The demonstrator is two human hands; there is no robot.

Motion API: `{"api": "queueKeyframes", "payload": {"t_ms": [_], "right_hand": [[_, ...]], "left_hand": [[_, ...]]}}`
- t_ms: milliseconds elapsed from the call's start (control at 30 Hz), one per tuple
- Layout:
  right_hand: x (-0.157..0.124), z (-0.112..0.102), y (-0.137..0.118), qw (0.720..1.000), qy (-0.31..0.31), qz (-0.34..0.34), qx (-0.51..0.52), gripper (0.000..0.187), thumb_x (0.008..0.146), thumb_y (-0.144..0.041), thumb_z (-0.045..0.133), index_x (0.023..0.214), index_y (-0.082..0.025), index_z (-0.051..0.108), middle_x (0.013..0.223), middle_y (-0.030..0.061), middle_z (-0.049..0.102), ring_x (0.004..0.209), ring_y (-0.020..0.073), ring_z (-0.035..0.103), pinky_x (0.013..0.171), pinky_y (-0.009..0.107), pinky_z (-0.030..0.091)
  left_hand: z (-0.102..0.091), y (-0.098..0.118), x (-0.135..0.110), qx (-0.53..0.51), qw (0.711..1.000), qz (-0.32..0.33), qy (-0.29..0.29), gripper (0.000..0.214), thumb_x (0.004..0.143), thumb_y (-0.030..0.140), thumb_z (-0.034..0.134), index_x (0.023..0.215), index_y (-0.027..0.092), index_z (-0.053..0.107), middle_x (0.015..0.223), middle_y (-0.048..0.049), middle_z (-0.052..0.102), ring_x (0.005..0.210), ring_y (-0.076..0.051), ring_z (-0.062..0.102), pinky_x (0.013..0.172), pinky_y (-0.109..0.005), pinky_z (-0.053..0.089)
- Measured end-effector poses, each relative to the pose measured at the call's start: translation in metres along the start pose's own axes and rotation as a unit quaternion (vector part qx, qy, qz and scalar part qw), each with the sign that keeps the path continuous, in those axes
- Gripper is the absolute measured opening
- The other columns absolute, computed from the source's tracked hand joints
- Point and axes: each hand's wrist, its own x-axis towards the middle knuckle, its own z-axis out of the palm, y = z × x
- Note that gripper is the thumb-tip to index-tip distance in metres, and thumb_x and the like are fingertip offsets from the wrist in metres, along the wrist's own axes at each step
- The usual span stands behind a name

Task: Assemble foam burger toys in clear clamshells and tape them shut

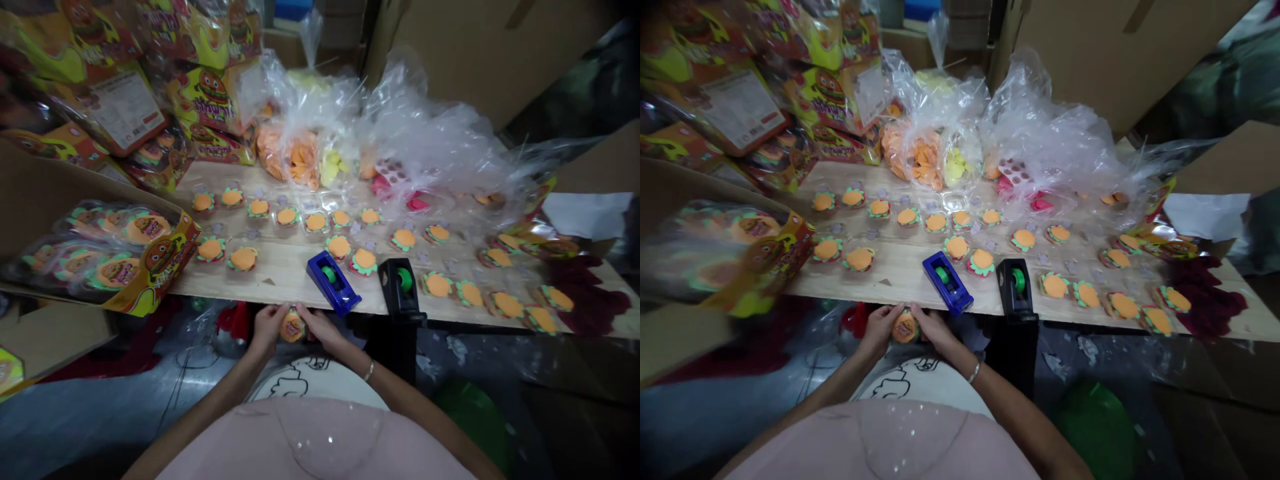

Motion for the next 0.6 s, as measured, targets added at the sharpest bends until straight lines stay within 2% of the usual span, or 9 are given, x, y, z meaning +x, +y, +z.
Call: {"api": "queueKeyframes", "payload": {"t_ms": [67, 133, 200, 233, 333, 400, 467, 533, 600], "right_hand": [[-0.011, -0.010, 0.001, 0.999, -0.039, 0.021, 0.002, 0.052, 0.078, -0.068, 0.044, 0.076, -0.018, 0.055, 0.052, -0.0029, 0.052, 0.039, 0.0097, 0.045, 0.039, 0.022, 0.033], [-0.024, -0.021, 0.000, 0.998, -0.057, 0.007, 0.026, 0.048, 0.079, -0.066, 0.044, 0.076, -0.018, 0.052, 0.057, -0.0026, 0.055, 0.041, 0.0087, 0.047, 0.041, 0.021, 0.035], [-0.039, -0.033, -0.001, 0.998, -0.045, -0.024, 0.025, 0.041, 0.079, -0.059, 0.051, 0.074, -0.018, 0.051, 0.061, -0.0027, 0.055, 0.043, 0.0075, 0.047, 0.043, 0.020, 0.034], [-0.047, -0.040, -0.001, 0.998, -0.029, -0.046, 0.013, 0.036, 0.078, -0.054, 0.055, 0.073, -0.018, 0.051, 0.060, -0.0035, 0.054, 0.044, 0.0071, 0.046, 0.044, 0.020, 0.034], [-0.072, -0.064, 0.000, 0.993, 0.038, -0.110, -0.018, 0.026, 0.076, -0.041, 0.060, 0.069, -0.018, 0.052, 0.056, -0.0056, 0.047, 0.047, 0.0073, 0.043, 0.047, 0.020, 0.033], [-0.091, -0.084, 0.007, 0.987, 0.096, -0.132, -0.006, 0.024, 0.078, -0.038, 0.059, 0.068, -0.018, 0.051, 0.056, -0.0054, 0.046, 0.050, 0.0081, 0.043, 0.048, 0.020, 0.033], [-0.108, -0.109, 0.019, 0.976, 0.168, -0.136, 0.019, 0.024, 0.080, -0.040, 0.057, 0.069, -0.018, 0.051, 0.058, -0.0051, 0.046, 0.050, 0.0084, 0.043, 0.048, 0.020, 0.033], [-0.121, -0.136, 0.034, 0.958, 0.251, -0.128, 0.047, 0.027, 0.079, -0.043, 0.056, 0.070, -0.018, 0.050, 0.058, -0.0051, 0.046, 0.049, 0.0084, 0.041, 0.046, 0.020, 0.032], [-0.126, -0.164, 0.047, 0.933, 0.331, -0.121, 0.068, 0.029, 0.077, -0.046, 0.057, 0.069, -0.018, 0.050, 0.057, -0.0053, 0.045, 0.048, 0.0085, 0.040, 0.046, 0.021, 0.032]], "left_hand": [[-0.004, 0.015, 0.001, 0.017, 1.000, 0.018, -0.012, 0.040, 0.049, 0.046, 0.078, 0.057, 0.012, 0.057, 0.050, 0.0007, 0.056, 0.046, -0.012, 0.050, 0.046, -0.022, 0.040], [-0.004, 0.035, 0.013, 0.060, 0.995, 0.075, 0.005, 0.037, 0.057, 0.046, 0.072, 0.060, 0.013, 0.057, 0.054, 0.0016, 0.056, 0.050, -0.012, 0.051, 0.049, -0.022, 0.042], [0.004, 0.056, 0.035, 0.136, 0.975, 0.160, 0.080, 0.034, 0.065, 0.047, 0.062, 0.063, 0.014, 0.056, 0.057, 0.0020, 0.054, 0.054, -0.012, 0.050, 0.053, -0.023, 0.044], [0.010, 0.065, 0.047, 0.151, 0.966, 0.176, 0.110, 0.031, 0.067, 0.045, 0.059, 0.064, 0.014, 0.054, 0.057, 0.0028, 0.051, 0.054, -0.012, 0.049, 0.053, -0.024, 0.043], [0.031, 0.082, 0.068, 0.196, 0.950, 0.202, 0.135, 0.022, 0.073, 0.036, 0.049, 0.068, 0.014, 0.053, 0.059, 0.0021, 0.048, 0.060, -0.015, 0.049, 0.062, -0.030, 0.046], [0.037, 0.082, 0.066, 0.227, 0.940, 0.222, 0.122, 0.021, 0.076, 0.032, 0.046, 0.077, 0.013, 0.057, 0.070, -0.0022, 0.055, 0.073, -0.020, 0.055, 0.076, -0.037, 0.047], [0.035, 0.076, 0.055, 0.265, 0.924, 0.254, 0.104, 0.025, 0.077, 0.031, 0.047, 0.090, 0.012, 0.058, 0.091, -0.0084, 0.061, 0.094, -0.026, 0.056, 0.090, -0.043, 0.042], [0.029, 0.065, 0.043, 0.324, 0.877, 0.342, 0.099, 0.030, 0.079, 0.032, 0.050, 0.100, 0.012, 0.056, 0.113, -0.0140, 0.058, 0.112, -0.030, 0.050, 0.099, -0.047, 0.036], [0.027, 0.056, 0.033, 0.354, 0.817, 0.445, 0.096, 0.024, 0.081, 0.032, 0.051, 0.095, 0.013, 0.056, 0.121, -0.0152, 0.055, 0.120, -0.031, 0.045, 0.105, -0.048, 0.030]]}}
